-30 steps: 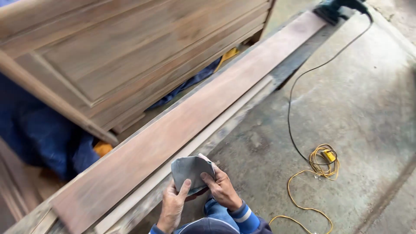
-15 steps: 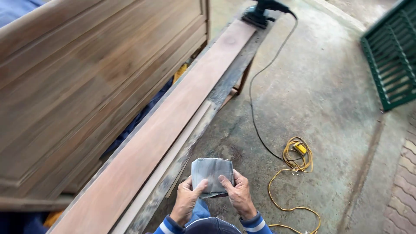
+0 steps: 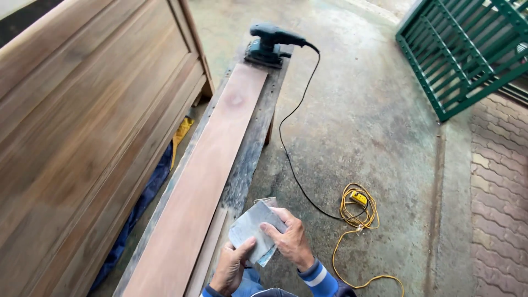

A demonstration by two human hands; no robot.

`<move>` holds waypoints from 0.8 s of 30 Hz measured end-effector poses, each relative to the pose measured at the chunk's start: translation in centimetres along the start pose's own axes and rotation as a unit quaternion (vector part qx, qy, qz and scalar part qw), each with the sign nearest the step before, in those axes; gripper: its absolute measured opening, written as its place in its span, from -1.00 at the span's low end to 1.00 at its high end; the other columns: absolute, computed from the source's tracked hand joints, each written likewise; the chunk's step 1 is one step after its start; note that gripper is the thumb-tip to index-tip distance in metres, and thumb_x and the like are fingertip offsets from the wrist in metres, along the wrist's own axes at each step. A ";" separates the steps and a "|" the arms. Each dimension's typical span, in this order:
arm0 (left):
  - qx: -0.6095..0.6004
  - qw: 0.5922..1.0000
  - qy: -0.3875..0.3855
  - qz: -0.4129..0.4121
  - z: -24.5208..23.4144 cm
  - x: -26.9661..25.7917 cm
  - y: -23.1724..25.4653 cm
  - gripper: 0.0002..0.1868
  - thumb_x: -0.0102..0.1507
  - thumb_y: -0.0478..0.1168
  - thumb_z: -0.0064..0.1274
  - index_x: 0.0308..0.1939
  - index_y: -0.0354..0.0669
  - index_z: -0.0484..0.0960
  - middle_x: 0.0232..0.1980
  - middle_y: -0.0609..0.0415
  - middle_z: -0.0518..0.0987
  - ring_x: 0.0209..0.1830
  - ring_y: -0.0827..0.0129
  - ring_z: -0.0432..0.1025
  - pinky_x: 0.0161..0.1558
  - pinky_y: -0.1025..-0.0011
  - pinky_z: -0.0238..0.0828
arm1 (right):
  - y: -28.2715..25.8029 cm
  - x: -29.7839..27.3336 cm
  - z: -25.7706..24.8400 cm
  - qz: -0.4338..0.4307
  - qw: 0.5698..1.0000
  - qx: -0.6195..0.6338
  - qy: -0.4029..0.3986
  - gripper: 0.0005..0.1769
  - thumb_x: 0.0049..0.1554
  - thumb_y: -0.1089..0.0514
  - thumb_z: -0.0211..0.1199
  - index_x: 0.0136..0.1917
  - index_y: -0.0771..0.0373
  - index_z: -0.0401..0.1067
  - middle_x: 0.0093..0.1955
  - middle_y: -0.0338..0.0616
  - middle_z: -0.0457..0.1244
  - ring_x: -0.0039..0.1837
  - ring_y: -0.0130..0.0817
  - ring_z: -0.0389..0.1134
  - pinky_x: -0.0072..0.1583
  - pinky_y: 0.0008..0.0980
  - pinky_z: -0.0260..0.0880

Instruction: Sanding a long wooden board manually with sandpaper and then using an orbital power sander.

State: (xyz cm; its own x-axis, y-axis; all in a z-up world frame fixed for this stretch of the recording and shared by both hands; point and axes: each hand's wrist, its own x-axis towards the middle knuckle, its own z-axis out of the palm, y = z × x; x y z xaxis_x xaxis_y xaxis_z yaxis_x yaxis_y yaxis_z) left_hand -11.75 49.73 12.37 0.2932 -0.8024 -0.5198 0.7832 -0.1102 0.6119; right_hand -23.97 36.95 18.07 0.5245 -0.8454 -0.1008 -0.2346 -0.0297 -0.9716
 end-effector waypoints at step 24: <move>0.548 0.574 0.444 0.416 -6.8 15.0 8.6 -0.76 0.11 -0.44 0.17 -0.28 -0.22 0.40 0.30 -0.24 0.52 0.21 -0.06 0.51 0.15 0.24 0.53 | 8.4 34.2 7.3 -0.195 0.897 -0.380 -0.116 -0.54 0.26 0.21 0.17 0.43 0.26 0.38 -0.07 -0.03 0.34 -0.02 -0.12 0.39 0.04 -0.21 0.39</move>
State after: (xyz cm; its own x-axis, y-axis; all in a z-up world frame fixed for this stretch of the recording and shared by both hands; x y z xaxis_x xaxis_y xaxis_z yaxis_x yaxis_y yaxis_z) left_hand 3.07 40.79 5.76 0.8607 -0.2831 0.4231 -0.5032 -0.5989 0.6230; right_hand -2.00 11.64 4.87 0.8237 -0.5604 0.0869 -0.4403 -0.7285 -0.5248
